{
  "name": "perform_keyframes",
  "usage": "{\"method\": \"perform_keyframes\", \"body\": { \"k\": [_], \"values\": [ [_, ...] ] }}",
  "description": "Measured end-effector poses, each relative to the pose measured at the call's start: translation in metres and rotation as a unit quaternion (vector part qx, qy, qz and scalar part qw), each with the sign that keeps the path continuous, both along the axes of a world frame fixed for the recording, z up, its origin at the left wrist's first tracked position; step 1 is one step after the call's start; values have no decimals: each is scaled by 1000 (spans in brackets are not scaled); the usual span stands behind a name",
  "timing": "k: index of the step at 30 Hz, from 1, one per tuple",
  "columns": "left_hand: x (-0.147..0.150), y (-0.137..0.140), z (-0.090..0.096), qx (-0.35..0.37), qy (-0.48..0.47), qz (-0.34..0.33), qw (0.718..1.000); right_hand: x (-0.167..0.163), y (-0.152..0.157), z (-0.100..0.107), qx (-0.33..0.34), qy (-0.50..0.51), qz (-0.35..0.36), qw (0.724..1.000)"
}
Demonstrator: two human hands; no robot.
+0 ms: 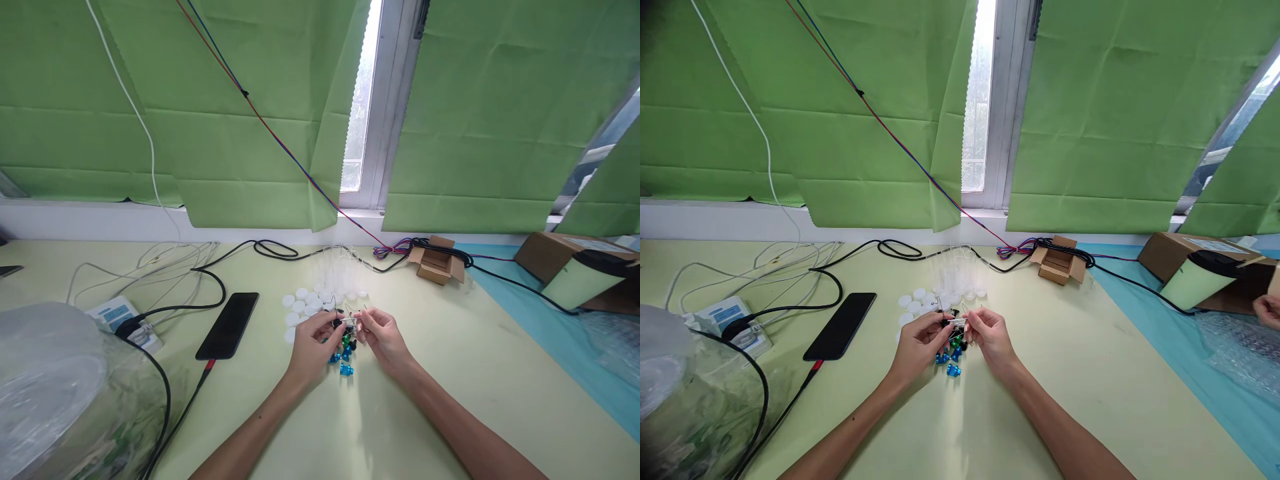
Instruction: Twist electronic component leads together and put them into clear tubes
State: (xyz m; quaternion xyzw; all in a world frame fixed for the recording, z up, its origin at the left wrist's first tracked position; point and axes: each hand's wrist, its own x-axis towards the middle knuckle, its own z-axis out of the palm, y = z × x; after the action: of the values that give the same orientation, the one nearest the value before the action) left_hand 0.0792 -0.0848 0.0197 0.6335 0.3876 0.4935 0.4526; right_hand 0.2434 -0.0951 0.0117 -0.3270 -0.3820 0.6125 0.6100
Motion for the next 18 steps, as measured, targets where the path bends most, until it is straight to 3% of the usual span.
{"method": "perform_keyframes", "body": {
  "k": [9,18],
  "values": [
    [0,-1,1,92,57,44,993,0,2,1,2,4,-5,1000],
    [-1,0,-2,94,67,38,993,1,0,2,1,10,3,1000]
  ]
}}
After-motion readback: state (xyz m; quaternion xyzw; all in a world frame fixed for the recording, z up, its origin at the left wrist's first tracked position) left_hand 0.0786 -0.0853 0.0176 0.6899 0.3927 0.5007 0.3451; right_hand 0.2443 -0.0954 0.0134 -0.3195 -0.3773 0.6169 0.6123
